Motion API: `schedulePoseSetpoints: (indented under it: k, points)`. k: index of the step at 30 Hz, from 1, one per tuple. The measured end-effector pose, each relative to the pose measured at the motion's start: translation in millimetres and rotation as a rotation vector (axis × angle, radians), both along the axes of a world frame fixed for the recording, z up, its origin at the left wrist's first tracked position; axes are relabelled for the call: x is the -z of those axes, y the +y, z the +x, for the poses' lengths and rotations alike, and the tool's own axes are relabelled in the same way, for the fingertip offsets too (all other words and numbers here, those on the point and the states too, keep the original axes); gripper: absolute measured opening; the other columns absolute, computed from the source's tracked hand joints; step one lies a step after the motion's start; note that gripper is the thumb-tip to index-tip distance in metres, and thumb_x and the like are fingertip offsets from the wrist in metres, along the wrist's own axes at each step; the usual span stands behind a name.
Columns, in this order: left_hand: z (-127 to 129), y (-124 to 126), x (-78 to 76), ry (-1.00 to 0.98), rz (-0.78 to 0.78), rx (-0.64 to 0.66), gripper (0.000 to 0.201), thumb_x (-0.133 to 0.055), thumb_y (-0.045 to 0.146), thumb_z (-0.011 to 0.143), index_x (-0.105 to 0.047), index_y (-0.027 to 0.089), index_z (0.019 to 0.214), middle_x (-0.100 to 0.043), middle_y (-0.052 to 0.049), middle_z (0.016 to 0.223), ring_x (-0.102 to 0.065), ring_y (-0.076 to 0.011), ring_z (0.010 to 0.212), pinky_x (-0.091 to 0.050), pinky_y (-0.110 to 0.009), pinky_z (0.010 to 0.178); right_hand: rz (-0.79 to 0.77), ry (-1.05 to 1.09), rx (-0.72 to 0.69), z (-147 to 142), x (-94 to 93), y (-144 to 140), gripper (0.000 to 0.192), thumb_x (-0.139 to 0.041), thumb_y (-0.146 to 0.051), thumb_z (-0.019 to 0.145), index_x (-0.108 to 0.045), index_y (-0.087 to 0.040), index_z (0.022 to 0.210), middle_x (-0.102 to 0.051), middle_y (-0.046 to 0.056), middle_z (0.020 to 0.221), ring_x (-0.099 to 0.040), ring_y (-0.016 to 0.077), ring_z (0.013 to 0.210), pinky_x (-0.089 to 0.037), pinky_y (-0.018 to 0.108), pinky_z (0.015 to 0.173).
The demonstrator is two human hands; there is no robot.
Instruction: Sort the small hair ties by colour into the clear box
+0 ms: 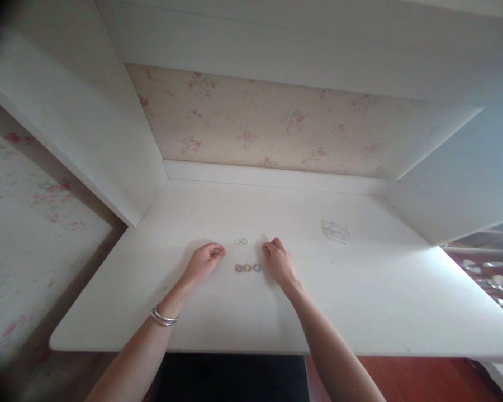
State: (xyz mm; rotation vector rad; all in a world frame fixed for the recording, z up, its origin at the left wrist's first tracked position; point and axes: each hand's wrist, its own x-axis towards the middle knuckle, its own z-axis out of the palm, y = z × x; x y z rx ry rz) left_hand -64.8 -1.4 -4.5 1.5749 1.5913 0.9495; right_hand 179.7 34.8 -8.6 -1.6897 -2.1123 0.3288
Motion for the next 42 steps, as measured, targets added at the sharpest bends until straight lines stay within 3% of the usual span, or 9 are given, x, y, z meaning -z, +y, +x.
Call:
schedulePoseSetpoints:
  k: [6,11,18,29,42]
  points:
    - [0.5,-0.5,0.3,0.006,0.013,-0.005,0.026,-0.051,0.039,0.083,-0.067,0.021,0.089,-0.070,-0.003,0.090,-0.065,-0.0173,0.086,-0.049,-0.027,0.080,0.006,0.052,-0.023,1.0,-5.3,-7.0,0.028,-0.038,-0.032,0.092,-0.064,-0.022,0.094,-0.056,0.004,0.093,-0.054,0.0120,0.068,-0.037,0.022,0.059]
    - [0.9,-0.4,0.4,0.034,0.010,0.002,0.026,-0.050,0.039,0.083,-0.067,0.021,0.089,-0.070,-0.003,0.088,-0.064,-0.0173,0.082,-0.048,-0.027,0.077,0.049,0.161,-0.073,6.2,-10.3,-31.7,0.029,-0.038,-0.035,0.091,-0.063,-0.021,0.093,-0.056,0.005,0.090,-0.056,0.0136,0.072,-0.043,0.025,0.066]
    - [1.9,-1.9,-1.8,0.099,0.025,0.002,0.030,-0.047,0.041,0.084,-0.066,0.019,0.090,-0.069,-0.003,0.081,-0.062,-0.0153,0.073,-0.047,-0.025,0.070,-0.023,0.166,-0.181,1.4,-11.6,-61.8,0.030,-0.036,-0.034,0.093,-0.064,-0.022,0.095,-0.057,0.005,0.091,-0.058,0.0136,0.071,-0.046,0.026,0.066]
    - [2.6,-2.0,1.2,0.125,0.050,0.001,0.031,-0.047,0.042,0.084,-0.067,0.019,0.089,-0.068,-0.002,0.077,-0.061,-0.0140,0.067,-0.045,-0.023,0.065,-0.041,0.084,-0.186,0.3,-13.9,-61.0,0.033,-0.035,-0.036,0.093,-0.065,-0.023,0.096,-0.056,0.004,0.092,-0.057,0.0116,0.066,-0.046,0.025,0.065]
    - [2.7,-1.4,2.1,0.064,0.045,0.002,0.027,-0.049,0.040,0.083,-0.066,0.020,0.089,-0.070,-0.003,0.089,-0.063,-0.0156,0.080,-0.048,-0.025,0.077,-0.014,0.107,-0.199,3.6,-6.2,-59.0,0.030,-0.037,-0.032,0.092,-0.065,-0.024,0.098,-0.056,0.004,0.092,-0.056,0.0117,0.067,-0.045,0.024,0.064]
